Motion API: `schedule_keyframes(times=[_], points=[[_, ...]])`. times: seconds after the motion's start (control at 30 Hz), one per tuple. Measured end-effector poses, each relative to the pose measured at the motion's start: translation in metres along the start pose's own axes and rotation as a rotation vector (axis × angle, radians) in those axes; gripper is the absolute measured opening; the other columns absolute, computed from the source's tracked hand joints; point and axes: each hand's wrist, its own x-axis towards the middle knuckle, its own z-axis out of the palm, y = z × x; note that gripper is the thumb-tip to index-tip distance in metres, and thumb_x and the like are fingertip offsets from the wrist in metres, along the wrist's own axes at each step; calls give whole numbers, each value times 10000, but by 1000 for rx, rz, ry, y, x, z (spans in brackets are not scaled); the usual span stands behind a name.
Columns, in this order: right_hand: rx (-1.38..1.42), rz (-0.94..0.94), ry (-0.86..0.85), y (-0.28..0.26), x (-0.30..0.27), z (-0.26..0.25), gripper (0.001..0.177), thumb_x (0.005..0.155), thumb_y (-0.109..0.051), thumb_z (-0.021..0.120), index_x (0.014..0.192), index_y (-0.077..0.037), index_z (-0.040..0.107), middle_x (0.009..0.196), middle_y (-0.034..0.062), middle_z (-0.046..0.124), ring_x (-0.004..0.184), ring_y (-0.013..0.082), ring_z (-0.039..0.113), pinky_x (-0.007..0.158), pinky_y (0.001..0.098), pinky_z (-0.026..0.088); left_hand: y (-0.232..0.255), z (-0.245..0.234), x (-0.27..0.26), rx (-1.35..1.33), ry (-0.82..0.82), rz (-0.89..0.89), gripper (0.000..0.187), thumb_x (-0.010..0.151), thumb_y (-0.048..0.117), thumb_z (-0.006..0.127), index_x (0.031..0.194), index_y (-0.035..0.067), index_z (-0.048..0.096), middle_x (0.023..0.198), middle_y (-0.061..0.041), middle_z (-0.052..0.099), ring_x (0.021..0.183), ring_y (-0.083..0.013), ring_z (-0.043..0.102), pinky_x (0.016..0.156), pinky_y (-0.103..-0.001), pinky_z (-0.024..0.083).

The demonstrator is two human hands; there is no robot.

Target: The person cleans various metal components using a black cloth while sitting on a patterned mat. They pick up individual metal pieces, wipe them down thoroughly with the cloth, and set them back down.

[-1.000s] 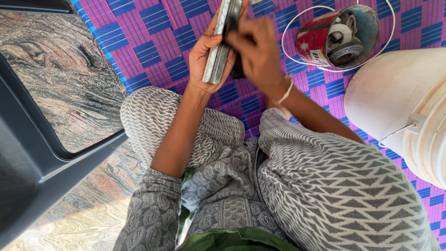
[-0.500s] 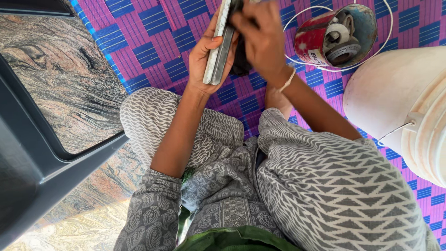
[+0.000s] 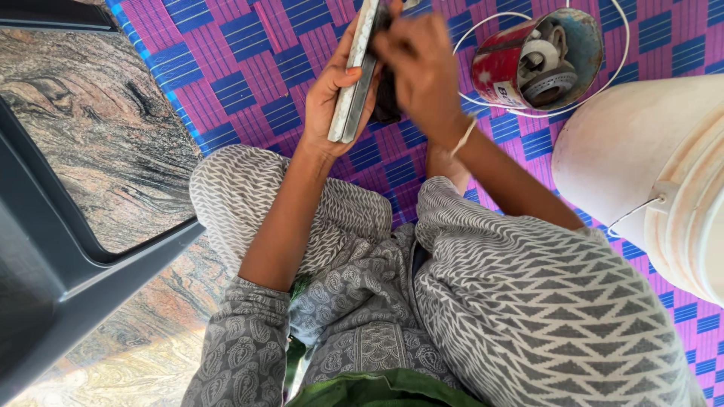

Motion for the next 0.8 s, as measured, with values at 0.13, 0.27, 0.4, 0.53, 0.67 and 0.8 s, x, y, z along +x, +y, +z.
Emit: schedule_keyframes(times=[0.13,0.27,0.4,0.53,0.67,0.8], points=[[72,-240,-75,-25,-21,0,276,898,-40,693,1167,-2,742,1145,98,621,1055,310,572,920,429,507,1,2,1,97,-23,43,777,958,46,570,1662,72,243,1650,-128,370,1543,-141,391,1324,-226,318],[-135,-317,10,13,7,-6,276,891,-64,696,1162,-34,742,1186,109,650,1063,311,572,912,418,507,-10,-4,1,5,25,-25,780,984,45,570,1687,93,235,1617,-140,397,1388,-190,468,1139,-264,406],[-47,-95,45,27,24,-8,224,985,9,684,1197,-7,754,1123,82,640,1016,297,597,836,423,482,-11,-8,5,-23,46,-15,802,962,39,590,1686,52,245,1577,-191,439,1302,-183,487,1149,-240,404],[38,-114,-4,-3,3,1,237,941,1,674,1170,14,735,1153,113,614,1017,313,565,849,414,506,-5,-8,-2,-51,68,12,803,961,41,609,1678,52,248,1661,-137,391,1430,-198,452,1252,-274,352],[324,-126,-141,-48,-36,2,210,924,10,681,1129,30,723,1113,104,588,1020,310,592,867,413,514,2,-9,6,6,44,57,787,953,39,604,1657,47,252,1691,-165,367,1541,-216,379,1308,-280,300],[534,-361,-265,-52,-45,-12,246,838,13,676,1072,-27,739,1100,96,601,985,303,590,865,402,514,8,-1,20,-172,-11,73,740,944,133,598,1593,14,264,1628,-161,386,1520,-281,390,1251,-382,376]])
